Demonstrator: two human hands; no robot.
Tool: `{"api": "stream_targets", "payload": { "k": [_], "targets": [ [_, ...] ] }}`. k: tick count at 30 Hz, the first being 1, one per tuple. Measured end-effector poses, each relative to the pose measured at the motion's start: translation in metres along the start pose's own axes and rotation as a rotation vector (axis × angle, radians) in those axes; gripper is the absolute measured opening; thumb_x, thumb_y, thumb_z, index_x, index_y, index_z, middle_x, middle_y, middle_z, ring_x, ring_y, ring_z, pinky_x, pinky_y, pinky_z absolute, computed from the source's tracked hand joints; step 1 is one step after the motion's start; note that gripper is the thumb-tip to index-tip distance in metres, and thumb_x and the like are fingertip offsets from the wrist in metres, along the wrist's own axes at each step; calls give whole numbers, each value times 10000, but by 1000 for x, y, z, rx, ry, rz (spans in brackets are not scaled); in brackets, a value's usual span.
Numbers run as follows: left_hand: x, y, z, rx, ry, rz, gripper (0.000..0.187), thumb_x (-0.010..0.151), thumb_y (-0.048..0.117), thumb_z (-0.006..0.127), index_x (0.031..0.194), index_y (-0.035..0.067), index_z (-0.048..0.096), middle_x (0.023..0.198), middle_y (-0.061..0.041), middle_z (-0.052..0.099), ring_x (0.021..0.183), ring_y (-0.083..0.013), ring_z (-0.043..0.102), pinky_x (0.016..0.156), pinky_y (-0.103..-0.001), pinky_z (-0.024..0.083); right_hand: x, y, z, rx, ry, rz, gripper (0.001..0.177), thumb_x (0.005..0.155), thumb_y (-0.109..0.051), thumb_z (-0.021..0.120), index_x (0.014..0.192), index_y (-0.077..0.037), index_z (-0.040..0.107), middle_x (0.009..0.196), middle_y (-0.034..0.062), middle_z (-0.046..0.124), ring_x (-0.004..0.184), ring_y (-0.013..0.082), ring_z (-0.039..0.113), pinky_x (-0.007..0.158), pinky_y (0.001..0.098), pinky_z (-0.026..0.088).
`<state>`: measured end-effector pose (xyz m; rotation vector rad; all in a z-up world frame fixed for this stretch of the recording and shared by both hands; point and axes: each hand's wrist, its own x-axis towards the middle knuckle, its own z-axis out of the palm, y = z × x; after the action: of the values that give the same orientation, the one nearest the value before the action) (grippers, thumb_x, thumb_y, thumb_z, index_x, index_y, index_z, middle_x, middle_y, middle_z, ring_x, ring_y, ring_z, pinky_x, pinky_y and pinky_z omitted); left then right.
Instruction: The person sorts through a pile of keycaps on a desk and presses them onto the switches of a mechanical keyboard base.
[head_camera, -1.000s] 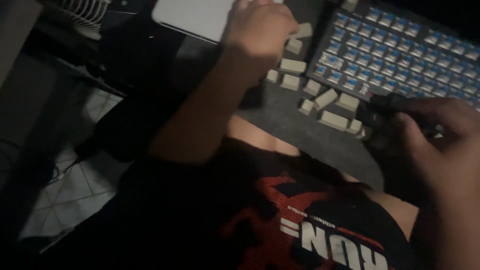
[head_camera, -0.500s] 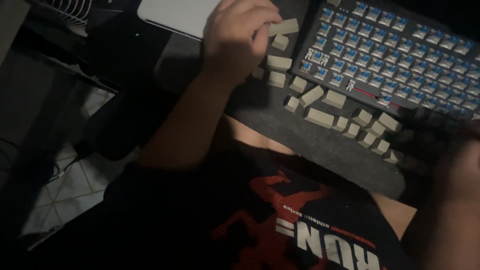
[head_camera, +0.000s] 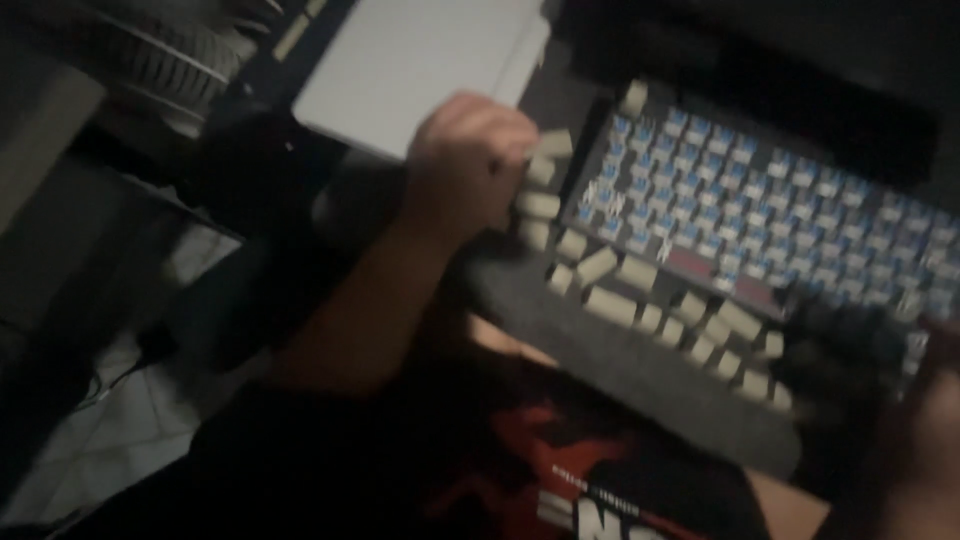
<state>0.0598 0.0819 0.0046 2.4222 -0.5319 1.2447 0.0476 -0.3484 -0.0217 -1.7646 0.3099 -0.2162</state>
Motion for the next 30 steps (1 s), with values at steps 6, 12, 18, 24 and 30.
{"api": "stream_targets", "payload": {
  "k": [6,12,18,24,30],
  "targets": [
    [2,6,-3,-119,0,-99,81,929,27,681,972,95,667,993,-59,740,948,-238,717,928,-447,555,-33,-9,9,-411,181,-475,188,1206,-232,598,1223,-46,625,1095,209,720,960,335,734,722,420,610],
    [2,7,-1,-132,36,-116,87,947,26,671,948,112,655,980,-50,754,930,-256,712,881,-415,579,-29,-21,11,-381,177,-516,160,1180,-109,568,1178,42,622,1160,218,693,996,321,716,748,390,594],
    [0,1,-1,-138,-46,8,36,951,12,695,970,41,703,1026,-114,736,999,-313,694,947,-472,550,31,73,-63,-382,122,-366,214,1191,-166,528,1206,34,603,1190,190,670,1036,287,686,805,370,567],
    [1,11,3,-33,-33,32,122,932,-43,768,974,68,740,1062,-72,755,1015,-240,715,991,-434,546,83,159,-123,-272,51,-373,269,1202,-223,487,1234,26,584,1220,162,648,1075,254,655,861,351,541],
    [1,11,5,-35,-1,58,191,874,-93,751,1001,50,764,1073,-79,760,1050,-273,694,966,-393,552,111,221,-167,-193,-38,-402,325,1213,-280,447,1262,18,566,1250,135,626,1114,220,625,917,332,515]
  ]
}}
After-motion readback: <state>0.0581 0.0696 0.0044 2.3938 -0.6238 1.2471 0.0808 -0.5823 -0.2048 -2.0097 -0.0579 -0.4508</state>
